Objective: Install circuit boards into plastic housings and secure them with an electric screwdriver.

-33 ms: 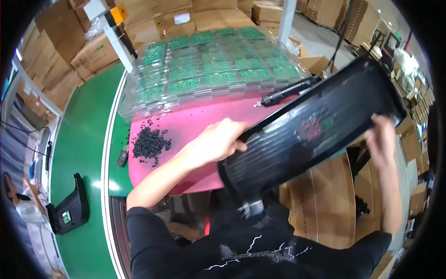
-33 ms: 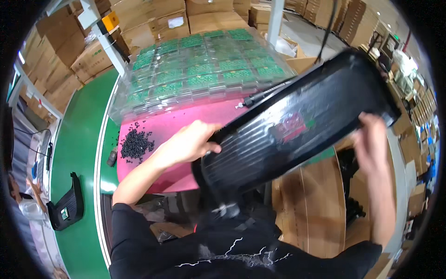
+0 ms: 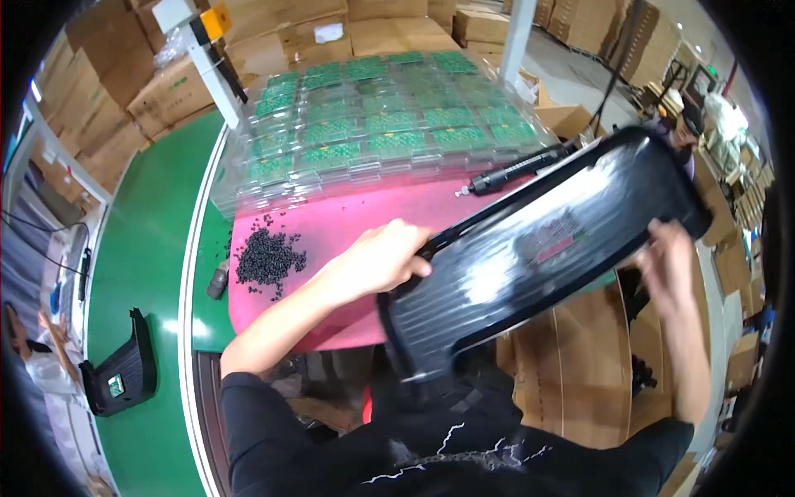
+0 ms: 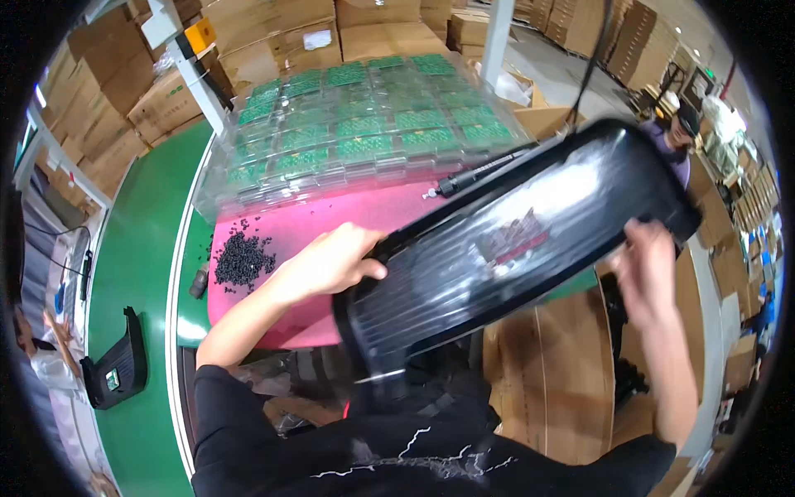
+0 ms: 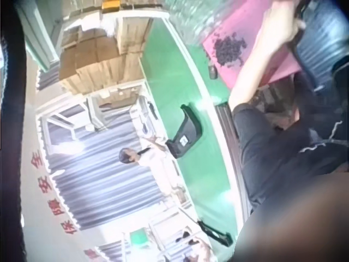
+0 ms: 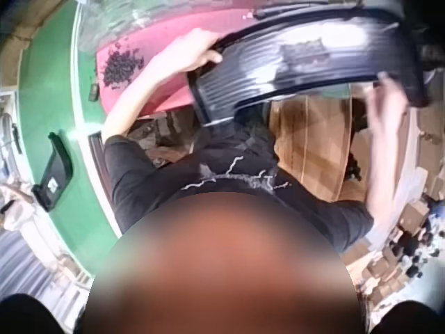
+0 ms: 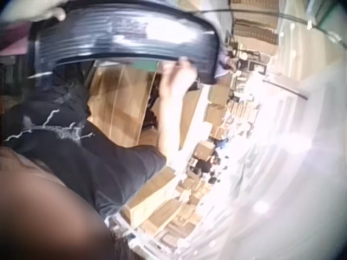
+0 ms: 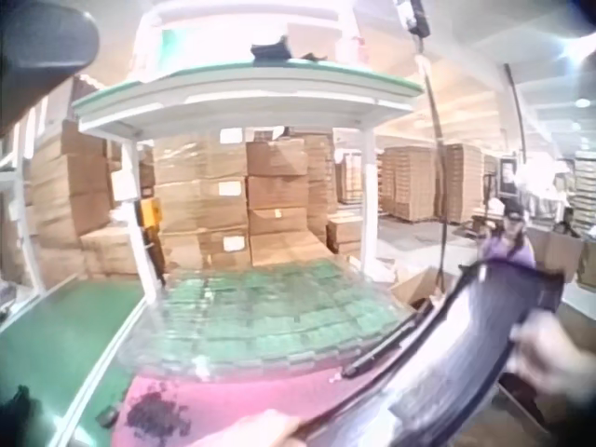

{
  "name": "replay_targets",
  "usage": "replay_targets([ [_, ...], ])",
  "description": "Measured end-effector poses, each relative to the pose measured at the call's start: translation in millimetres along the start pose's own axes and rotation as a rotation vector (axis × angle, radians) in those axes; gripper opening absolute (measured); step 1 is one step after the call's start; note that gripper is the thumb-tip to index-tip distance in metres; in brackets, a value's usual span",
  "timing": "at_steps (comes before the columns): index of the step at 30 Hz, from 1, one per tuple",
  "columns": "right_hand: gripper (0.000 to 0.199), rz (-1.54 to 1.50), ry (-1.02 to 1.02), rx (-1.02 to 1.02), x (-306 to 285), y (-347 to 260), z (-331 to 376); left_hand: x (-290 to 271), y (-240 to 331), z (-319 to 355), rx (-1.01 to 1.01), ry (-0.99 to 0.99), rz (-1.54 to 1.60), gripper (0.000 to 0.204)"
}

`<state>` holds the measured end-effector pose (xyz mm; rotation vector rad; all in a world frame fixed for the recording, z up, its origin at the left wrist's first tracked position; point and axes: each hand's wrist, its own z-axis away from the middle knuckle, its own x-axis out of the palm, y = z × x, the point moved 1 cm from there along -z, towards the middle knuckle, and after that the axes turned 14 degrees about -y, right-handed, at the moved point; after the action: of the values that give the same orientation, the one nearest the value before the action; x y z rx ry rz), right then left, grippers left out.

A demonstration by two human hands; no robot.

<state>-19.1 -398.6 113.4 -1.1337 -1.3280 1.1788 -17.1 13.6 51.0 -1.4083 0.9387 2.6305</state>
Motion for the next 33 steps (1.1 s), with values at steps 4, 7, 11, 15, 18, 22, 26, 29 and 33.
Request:
replay_targets([
  [4, 0.011, 0.105, -0.164, 0.547, 47.7, 48.0, 10.2, 26.2, -85.4, 4.8, 0.228, 0.351, -0.068, 0.037],
  [7, 0.009, 0.473, -0.772, 0.788, 81.4, 55.2, -0.6, 2.5, -83.1, 13.9, 0.149, 0.328, -0.136, 0.033],
  [11, 0.005, 0.593, -1.052, 0.037, 195.8, 40.0, -81.7, 13.3, -87.6, 8.8, 0.172, 0.576, -0.119, 0.023],
  [15, 0.027, 1.12, -0.808, -0.581, 296.4, 61.9, -217.8, 3.9, -99.1, 2.2, 0.231, 0.658, -0.275, 0.024],
  [18, 0.045, 1.439, -0.575, -0.617, 347.2, 94.5, -313.2, -3.2, -106.8, 0.5, 0.308, 0.68, -0.306, 0.022],
  [22, 0.058, 1.59, -0.443, -0.48, 393.1, 134.7, -395.4, 3.8, -110.4, 0.3, 0.299, 0.67, -0.293, 0.021],
  [26, 0.064, 1.514, -0.341, -0.516, 415.3, 172.4, -443.2, 3.8, -110.2, -2.4, 0.291, 0.633, -0.283, 0.021],
  [29, 0.066, 1.568, -0.481, -0.332, 424.8, 163.6, -445.8, 4.2, -108.9, 2.4, 0.314, 0.67, -0.251, 0.021],
  [33, 0.054, 1.321, -0.252, -0.765, 409.6, 149.7, -423.8, 1.7, -109.8, -1.7, 0.346, 0.657, -0.225, 0.022],
])
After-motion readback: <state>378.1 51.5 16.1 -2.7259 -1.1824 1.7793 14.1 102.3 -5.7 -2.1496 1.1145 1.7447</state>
